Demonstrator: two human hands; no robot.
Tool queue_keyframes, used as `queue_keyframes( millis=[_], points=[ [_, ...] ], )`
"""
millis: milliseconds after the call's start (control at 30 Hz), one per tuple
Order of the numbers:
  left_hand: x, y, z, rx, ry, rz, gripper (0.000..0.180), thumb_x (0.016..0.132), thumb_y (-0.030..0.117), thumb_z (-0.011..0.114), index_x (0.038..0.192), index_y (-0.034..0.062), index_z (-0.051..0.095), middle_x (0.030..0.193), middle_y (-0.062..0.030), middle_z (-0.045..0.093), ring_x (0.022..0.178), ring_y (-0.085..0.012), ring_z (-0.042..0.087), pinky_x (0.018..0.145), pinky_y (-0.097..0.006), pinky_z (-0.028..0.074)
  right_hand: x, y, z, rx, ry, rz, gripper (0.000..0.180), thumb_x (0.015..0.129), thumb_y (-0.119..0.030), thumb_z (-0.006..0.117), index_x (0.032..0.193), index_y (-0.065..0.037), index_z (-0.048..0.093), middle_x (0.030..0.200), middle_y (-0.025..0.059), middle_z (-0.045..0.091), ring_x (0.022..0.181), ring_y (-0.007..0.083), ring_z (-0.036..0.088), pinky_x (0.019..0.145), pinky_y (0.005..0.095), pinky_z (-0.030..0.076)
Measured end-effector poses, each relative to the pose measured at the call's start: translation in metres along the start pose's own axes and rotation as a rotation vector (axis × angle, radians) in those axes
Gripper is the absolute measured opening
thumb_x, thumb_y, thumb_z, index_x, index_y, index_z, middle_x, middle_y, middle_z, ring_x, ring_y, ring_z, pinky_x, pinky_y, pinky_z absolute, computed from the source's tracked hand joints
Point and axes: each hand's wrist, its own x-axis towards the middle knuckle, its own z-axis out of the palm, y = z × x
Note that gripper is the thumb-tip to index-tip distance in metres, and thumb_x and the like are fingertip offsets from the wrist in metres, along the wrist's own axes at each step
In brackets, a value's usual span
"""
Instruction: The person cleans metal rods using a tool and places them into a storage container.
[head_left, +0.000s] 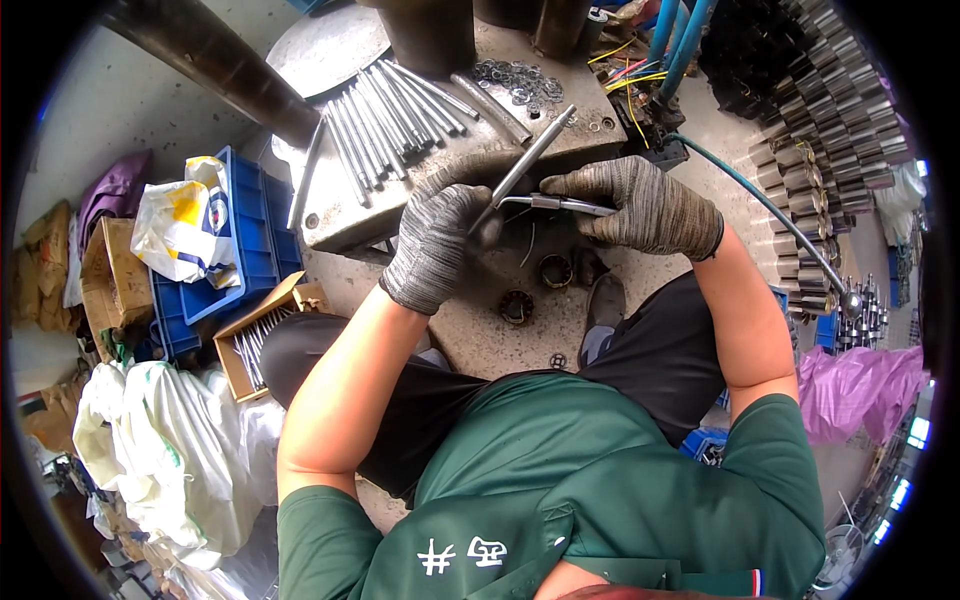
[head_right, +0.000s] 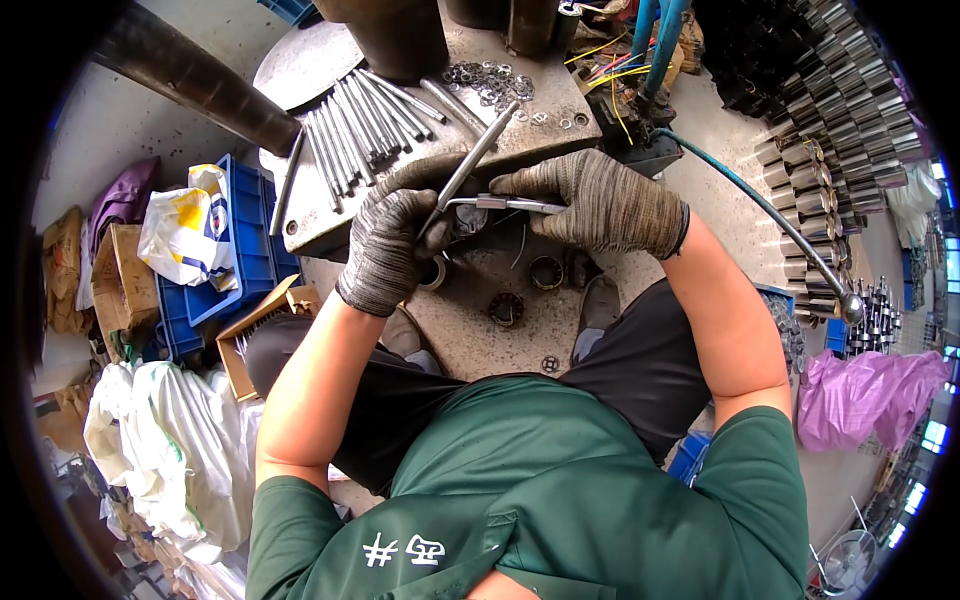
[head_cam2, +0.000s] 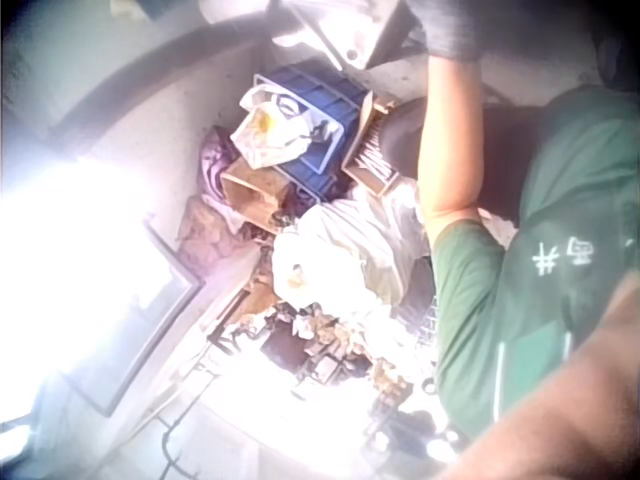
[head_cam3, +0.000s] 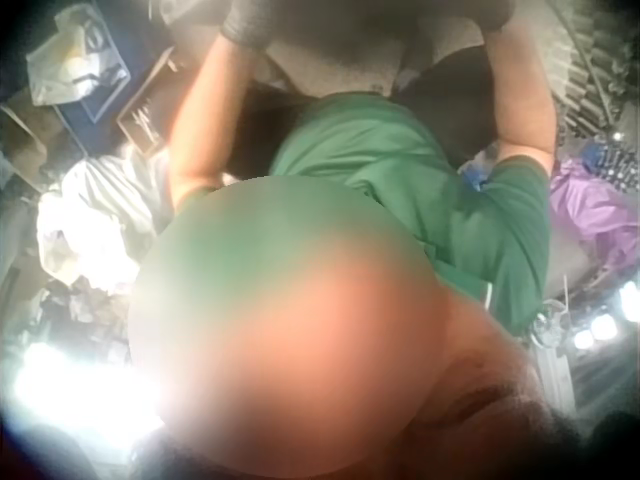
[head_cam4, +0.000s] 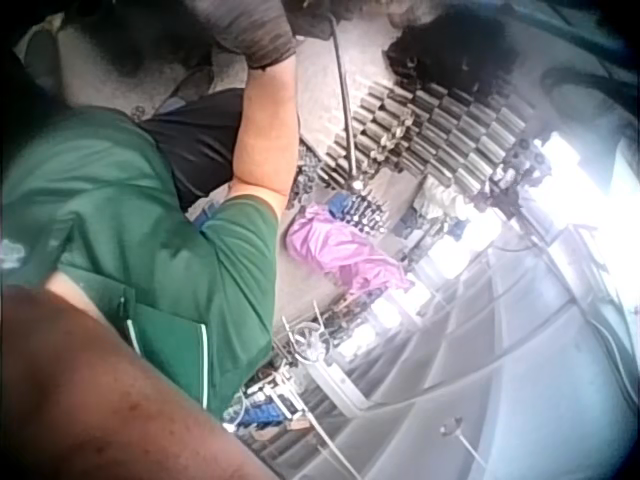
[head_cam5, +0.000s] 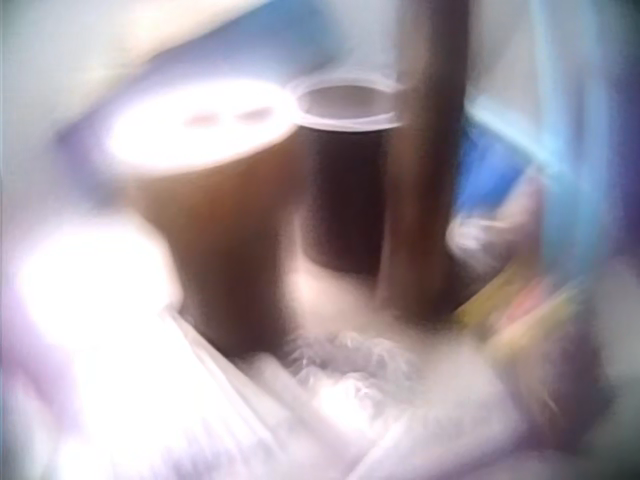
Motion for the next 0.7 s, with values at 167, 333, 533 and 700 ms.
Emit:
queue_keyframes(
  millis=[167, 333, 533, 700],
  points=[
    [0.001, -0.003, 0.006, -0.187, 0.037, -0.038, 0.039, 0.094, 0.009, 0.049, 0.125, -0.0100, 0.063, 0.085, -0.0128, 0.071, 0.049, -0.0085, 0.053, 0.042, -0.018, 0.041, 0.001, 0.007, 0.002, 0.010, 0.021, -0.064, 0.058, 0.079, -0.006, 0.072, 0.137, -0.008, 0.066, 0.126, 0.0132, 0.073, 0.114, 0.0203, 0.069, 0.100, 0.0340, 0.054],
    [0.005, 0.001, 0.000, -0.316, -0.144, 0.008, 0.047, 0.093, 0.009, 0.049, 0.136, -0.0092, 0.054, 0.102, -0.0178, 0.071, 0.052, -0.0087, 0.051, 0.041, -0.019, 0.041, 0.002, 0.018, 0.015, -0.132, 0.079, -0.133, 0.063, 0.083, -0.008, 0.074, 0.144, -0.008, 0.060, 0.133, 0.0123, 0.069, 0.116, 0.0210, 0.067, 0.100, 0.0337, 0.053],
    [0.017, 0.002, -0.010, -0.811, -0.409, 0.072, 0.051, 0.095, 0.019, 0.057, 0.140, -0.0043, 0.051, 0.107, -0.0160, 0.069, 0.052, -0.0109, 0.052, 0.043, -0.022, 0.042, -0.005, 0.012, 0.020, 0.598, -0.110, 0.241, 0.066, 0.091, -0.017, 0.078, 0.150, -0.007, 0.050, 0.111, -0.0002, 0.065, 0.105, 0.0113, 0.061, 0.091, 0.0301, 0.052],
    [0.015, 0.008, -0.010, -0.795, -0.363, 0.128, 0.064, 0.092, 0.004, 0.066, 0.152, 0.0006, 0.042, 0.117, -0.0156, 0.068, 0.082, -0.0168, 0.067, 0.063, -0.026, 0.055, -0.010, 0.038, 0.012, 0.375, 0.353, 0.098, 0.028, 0.084, -0.009, 0.071, 0.110, -0.005, 0.062, 0.095, 0.0007, 0.065, 0.090, 0.0123, 0.059, 0.086, 0.0314, 0.051]
  ],
)
